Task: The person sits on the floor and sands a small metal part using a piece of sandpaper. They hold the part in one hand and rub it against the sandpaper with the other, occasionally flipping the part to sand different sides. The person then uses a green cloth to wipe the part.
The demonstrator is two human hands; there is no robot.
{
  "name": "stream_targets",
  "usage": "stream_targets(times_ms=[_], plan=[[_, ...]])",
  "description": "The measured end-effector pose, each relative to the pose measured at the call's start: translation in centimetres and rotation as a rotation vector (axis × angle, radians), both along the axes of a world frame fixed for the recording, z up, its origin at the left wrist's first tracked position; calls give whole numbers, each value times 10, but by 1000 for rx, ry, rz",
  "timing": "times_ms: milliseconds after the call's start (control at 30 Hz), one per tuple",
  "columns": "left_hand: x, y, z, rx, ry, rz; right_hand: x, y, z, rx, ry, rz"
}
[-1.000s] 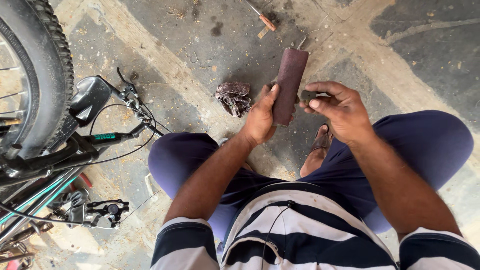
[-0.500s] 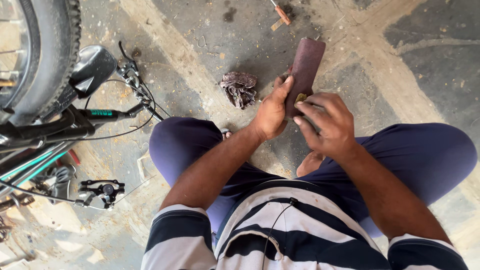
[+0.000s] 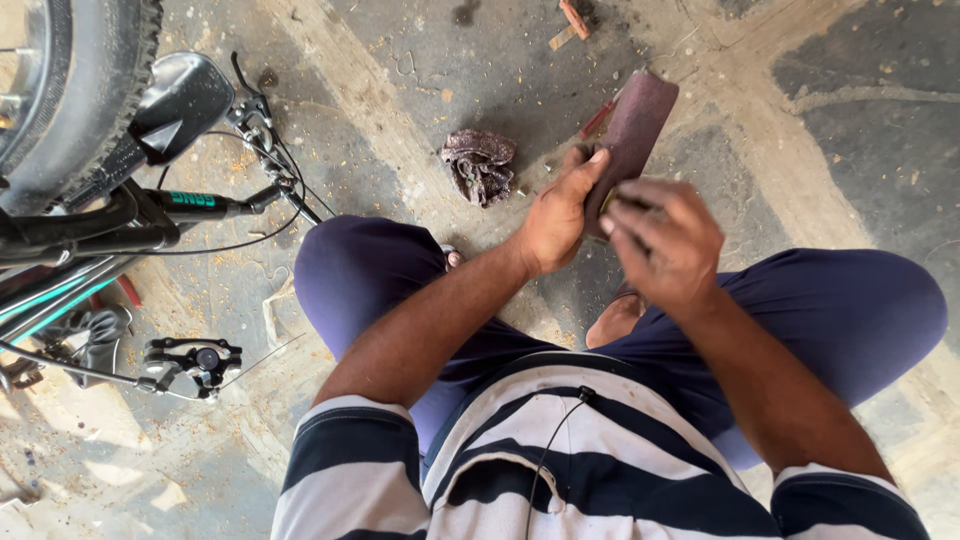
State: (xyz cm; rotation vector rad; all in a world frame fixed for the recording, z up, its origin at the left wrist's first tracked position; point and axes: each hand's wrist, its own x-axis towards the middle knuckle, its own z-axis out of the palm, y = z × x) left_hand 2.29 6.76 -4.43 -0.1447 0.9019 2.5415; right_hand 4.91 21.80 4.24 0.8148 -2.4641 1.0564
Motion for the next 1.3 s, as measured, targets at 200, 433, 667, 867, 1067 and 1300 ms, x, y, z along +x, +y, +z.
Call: stream_targets(times_ms=[200,433,667,867,1067,1300], plan=[[-1,-3,9,-30,-23,-8,-2,0,-7,-55,14,39],[-3,-7,12,-53,-6,21,-3,5,-7,-6,-8,26],[-3,-7,10,-23,-33,7,-4,7,-8,-128,-109,6],[-2,-5,5,-14,-29,15,-4,11,-13,-25,-63,45],[-5,-5,4,5,-42,-5,-6,8,-12,-27,6,130],[-3,-7,6,-10,-64,-34,-9,11,-12,-1,6,59]])
